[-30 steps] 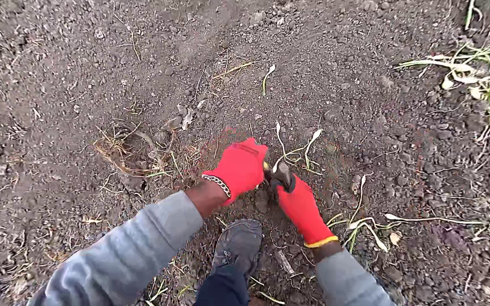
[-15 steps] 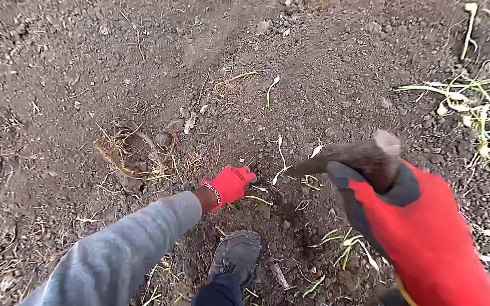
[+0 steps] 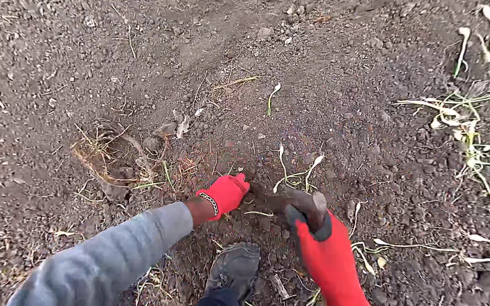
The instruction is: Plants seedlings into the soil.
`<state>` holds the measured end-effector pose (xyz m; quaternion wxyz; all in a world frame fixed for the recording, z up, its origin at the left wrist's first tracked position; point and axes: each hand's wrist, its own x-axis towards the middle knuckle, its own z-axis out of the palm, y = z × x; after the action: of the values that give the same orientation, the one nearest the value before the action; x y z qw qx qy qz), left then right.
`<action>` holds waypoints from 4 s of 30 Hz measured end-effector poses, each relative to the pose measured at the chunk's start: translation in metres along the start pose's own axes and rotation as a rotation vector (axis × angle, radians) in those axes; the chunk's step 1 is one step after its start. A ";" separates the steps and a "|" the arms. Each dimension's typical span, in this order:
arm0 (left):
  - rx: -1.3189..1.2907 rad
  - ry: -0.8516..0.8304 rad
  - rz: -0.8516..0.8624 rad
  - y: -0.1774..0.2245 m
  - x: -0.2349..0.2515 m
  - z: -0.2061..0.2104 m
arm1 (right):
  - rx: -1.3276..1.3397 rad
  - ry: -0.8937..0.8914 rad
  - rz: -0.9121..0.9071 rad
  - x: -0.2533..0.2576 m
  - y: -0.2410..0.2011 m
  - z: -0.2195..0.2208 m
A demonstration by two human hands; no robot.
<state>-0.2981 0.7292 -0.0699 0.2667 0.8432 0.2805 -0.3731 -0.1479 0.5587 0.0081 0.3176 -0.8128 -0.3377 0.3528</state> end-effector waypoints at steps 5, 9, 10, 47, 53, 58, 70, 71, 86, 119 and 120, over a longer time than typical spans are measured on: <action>-0.145 0.299 0.000 0.013 0.012 -0.035 | -0.192 -0.025 0.115 -0.019 0.058 0.011; -0.395 0.223 -0.010 0.066 0.058 -0.001 | -0.218 -0.022 0.154 0.001 0.018 -0.021; -0.470 0.251 -0.018 0.068 0.052 0.007 | -0.209 -0.010 0.109 0.008 -0.008 -0.042; -0.506 0.398 -0.537 -0.085 -0.030 0.005 | -0.178 -0.258 -0.027 0.049 -0.012 -0.039; -0.384 0.602 -0.420 -0.003 -0.008 -0.045 | -0.284 -0.341 0.227 0.036 0.068 0.016; -0.349 0.414 -0.275 0.050 0.053 -0.031 | -0.294 -0.377 0.267 0.036 0.065 0.017; -0.617 0.366 -0.405 -0.014 -0.073 -0.089 | -0.234 -0.295 0.237 0.022 0.080 0.018; -0.599 0.374 -0.401 -0.027 -0.085 -0.093 | -0.247 -0.317 0.252 0.021 0.077 0.016; -0.783 0.484 -0.470 -0.147 -0.033 -0.053 | -0.381 -0.267 -0.092 0.204 -0.068 0.019; -0.578 0.428 -0.170 -0.072 0.175 -0.188 | 0.057 0.133 -0.086 0.216 -0.171 -0.108; -0.597 0.485 -0.180 -0.087 0.159 -0.190 | 0.059 0.147 -0.087 0.224 -0.182 -0.109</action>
<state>-0.1755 0.9590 -0.1041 0.3925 0.7642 0.5043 -0.0871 -0.0038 0.8053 0.1244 0.3802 -0.8113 -0.3381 0.2879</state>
